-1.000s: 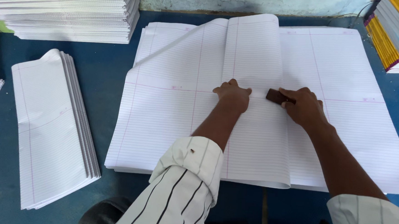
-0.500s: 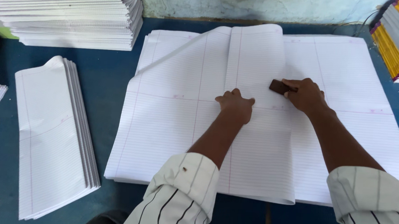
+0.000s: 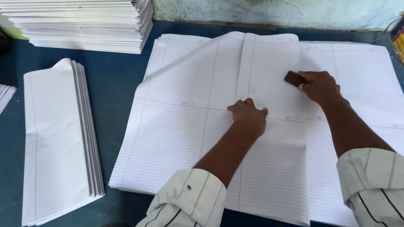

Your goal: The person folds large lined paper sheets in half, presses the crease with a wooden block, and stacks the folded sheets. The person repeats this process for multiple sheets, using the block to flatten each fold before stacking.

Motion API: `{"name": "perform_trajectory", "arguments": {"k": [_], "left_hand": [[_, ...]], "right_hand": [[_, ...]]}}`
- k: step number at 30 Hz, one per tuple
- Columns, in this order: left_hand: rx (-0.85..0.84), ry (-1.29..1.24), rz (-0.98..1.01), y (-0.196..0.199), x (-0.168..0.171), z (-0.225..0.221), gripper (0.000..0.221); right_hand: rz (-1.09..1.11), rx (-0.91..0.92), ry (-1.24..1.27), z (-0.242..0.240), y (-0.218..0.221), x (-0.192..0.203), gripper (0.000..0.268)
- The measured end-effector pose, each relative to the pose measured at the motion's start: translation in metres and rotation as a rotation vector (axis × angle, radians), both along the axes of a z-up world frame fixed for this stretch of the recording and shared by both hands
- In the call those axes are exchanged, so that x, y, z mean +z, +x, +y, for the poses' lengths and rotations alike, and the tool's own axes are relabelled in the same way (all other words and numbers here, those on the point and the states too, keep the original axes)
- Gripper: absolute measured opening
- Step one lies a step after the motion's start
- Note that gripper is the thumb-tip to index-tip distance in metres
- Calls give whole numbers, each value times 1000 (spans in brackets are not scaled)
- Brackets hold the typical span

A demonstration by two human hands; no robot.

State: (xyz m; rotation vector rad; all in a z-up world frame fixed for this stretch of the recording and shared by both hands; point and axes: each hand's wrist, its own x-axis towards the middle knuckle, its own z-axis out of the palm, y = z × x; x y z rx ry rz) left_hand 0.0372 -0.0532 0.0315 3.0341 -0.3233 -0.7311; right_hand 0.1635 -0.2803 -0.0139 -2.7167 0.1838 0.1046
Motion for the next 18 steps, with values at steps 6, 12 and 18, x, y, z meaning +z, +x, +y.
{"name": "perform_trajectory", "arguments": {"k": [6,12,18], "left_hand": [[-16,-18,-25,-2,0,1,61],[-60,-5,-43,-2,0,2,62],[-75,10,-21,-4,2,2,64]], "right_hand": [[3,-18,19,-2,24,-2,49],[11,-62,20,-1,48,-2,49],[42,-125,31,0,73,-3,48]]}}
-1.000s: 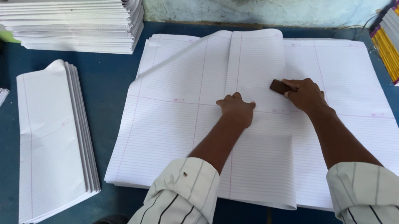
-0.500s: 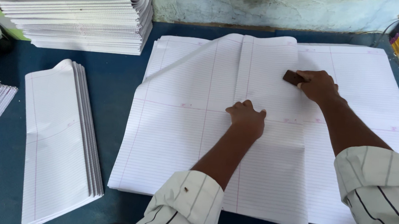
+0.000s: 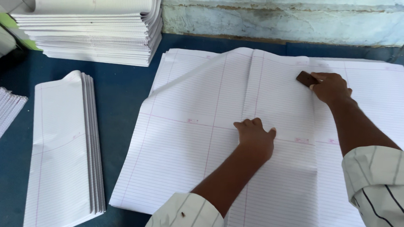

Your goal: The person folds large lined paper sheets in half, presses the crease with a wooden block, and stacks the folded sheets. The person repeats this process for multiple sheets, using the block to flatten each fold before stacking.

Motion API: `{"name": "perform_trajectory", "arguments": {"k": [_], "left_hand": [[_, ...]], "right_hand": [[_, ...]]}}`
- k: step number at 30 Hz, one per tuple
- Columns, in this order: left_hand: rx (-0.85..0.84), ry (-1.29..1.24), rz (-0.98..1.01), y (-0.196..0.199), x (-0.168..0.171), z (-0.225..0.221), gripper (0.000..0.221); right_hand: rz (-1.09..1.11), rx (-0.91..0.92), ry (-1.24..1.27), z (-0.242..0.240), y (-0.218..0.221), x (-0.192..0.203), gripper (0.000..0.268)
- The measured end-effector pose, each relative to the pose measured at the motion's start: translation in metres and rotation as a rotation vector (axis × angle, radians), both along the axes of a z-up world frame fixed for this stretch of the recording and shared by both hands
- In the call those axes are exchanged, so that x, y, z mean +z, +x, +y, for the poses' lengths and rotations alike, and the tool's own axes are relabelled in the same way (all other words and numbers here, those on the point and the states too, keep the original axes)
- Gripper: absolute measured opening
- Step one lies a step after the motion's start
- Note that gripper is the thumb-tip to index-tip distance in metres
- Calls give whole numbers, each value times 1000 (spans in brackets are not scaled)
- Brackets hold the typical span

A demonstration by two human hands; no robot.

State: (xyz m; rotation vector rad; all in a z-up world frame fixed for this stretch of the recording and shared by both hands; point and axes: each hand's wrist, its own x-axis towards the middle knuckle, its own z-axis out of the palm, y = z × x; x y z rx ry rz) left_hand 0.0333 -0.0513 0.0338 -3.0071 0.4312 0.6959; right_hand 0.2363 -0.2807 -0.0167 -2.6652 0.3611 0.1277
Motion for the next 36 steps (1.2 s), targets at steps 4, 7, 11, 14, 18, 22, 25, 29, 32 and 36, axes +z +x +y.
{"name": "perform_trajectory", "arguments": {"k": [4,7,11,14,18,22,25,29,32,36], "left_hand": [[-25,15,-31,-1,0,0,63],[-23,19,-22,-3,1,0,66],[-40,27,-2,-4,5,1,71],[-40,28,18,-3,8,1,73],[-30,31,48,-3,12,1,79],[-33,25,27,-6,11,1,78],[-13,14,42,-5,9,-1,78],[-13,22,60,-5,5,-1,78],[1,5,49,-3,1,-2,78],[39,-51,33,-2,-4,-2,71]], "right_hand": [[-59,15,-11,-5,17,-8,49],[-83,18,-24,-8,29,-17,48],[-106,43,-82,-9,41,-23,49],[-97,40,-126,-7,48,-21,50],[-49,40,-201,0,52,-13,50],[-52,40,-212,5,51,-6,50],[-48,36,-223,8,50,-4,51],[-71,47,-231,11,43,-2,52],[-72,50,-229,13,37,2,50],[-122,41,-197,16,21,1,49]]}}
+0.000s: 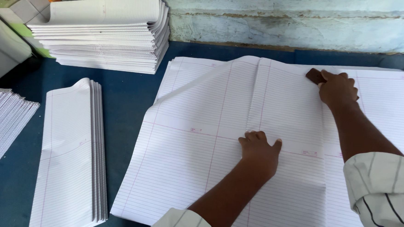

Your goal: The person folds large lined paper sheets in half, presses the crease with a wooden block, and stacks the folded sheets. The person repeats this process for multiple sheets, using the block to flatten each fold before stacking.

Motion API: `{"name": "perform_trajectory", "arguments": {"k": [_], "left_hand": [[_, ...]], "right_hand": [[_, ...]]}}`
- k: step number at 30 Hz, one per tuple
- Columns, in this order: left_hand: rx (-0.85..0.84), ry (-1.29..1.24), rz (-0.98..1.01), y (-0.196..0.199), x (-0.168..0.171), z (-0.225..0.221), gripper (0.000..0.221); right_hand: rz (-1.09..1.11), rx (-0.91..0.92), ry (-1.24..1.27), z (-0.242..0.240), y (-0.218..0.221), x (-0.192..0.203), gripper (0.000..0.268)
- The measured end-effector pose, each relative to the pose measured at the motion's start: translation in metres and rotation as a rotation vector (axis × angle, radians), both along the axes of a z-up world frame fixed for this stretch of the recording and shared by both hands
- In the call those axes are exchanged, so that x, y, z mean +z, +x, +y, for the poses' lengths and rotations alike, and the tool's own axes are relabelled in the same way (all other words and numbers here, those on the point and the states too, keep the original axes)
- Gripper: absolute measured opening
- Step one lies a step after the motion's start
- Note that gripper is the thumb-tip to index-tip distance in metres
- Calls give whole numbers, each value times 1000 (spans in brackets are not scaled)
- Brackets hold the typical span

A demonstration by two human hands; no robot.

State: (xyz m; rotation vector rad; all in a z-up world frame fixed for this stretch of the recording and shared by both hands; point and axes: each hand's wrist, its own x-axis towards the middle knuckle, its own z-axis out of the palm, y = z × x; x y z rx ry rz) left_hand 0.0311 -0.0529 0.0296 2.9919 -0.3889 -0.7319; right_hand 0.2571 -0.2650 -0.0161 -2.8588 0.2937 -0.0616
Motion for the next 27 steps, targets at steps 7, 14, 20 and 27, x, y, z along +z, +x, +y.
{"name": "perform_trajectory", "arguments": {"k": [7,14,20,27], "left_hand": [[22,-16,3,-1,-1,4,67],[73,-67,-42,-6,-15,10,60],[122,-114,-36,-6,-19,14,55],[160,-126,29,-15,-2,22,73]], "right_hand": [[98,-27,49,3,-31,18,49],[119,-33,58,0,-71,25,47],[145,-12,73,-2,-107,28,48],[218,-38,86,2,-144,39,49]]}}
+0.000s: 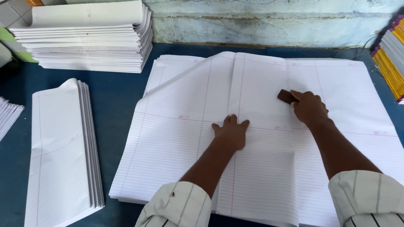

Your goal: The person folds large lined paper sheets in half, presses the crease with a wooden block, and stacks the folded sheets. The person repeats this process for multiple sheets, using the block to flatten each fold before stacking.

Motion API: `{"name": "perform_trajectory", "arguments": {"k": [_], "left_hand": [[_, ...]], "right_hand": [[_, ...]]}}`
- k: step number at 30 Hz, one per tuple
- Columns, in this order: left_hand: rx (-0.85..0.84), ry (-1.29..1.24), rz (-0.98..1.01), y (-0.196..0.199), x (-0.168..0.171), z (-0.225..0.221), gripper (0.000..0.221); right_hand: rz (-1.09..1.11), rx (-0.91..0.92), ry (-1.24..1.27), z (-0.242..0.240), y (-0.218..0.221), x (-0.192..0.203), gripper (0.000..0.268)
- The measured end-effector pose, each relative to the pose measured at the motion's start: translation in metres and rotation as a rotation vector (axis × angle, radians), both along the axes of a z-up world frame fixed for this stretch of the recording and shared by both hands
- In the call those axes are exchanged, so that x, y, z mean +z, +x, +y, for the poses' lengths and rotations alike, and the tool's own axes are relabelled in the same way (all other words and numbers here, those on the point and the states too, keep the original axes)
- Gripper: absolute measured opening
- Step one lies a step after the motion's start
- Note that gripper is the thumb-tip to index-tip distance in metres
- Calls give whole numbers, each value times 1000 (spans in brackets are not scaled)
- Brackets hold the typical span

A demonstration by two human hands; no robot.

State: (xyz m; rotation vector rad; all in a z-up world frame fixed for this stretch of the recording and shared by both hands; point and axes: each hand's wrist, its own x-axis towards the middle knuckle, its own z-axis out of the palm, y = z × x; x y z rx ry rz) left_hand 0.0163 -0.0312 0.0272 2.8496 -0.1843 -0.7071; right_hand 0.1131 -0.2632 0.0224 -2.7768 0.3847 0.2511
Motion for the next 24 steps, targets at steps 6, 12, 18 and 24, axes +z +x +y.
{"name": "perform_trajectory", "arguments": {"k": [6,12,18,24], "left_hand": [[30,27,-36,-2,-3,-3,62],[80,-24,-73,-6,-18,3,56],[115,15,-108,-12,-5,4,54],[283,89,-103,-33,24,6,66]], "right_hand": [[-9,79,-27,0,-29,3,49],[5,61,-12,2,-50,7,46],[68,76,-34,2,-71,8,48],[-10,156,-29,-3,-94,4,47]]}}
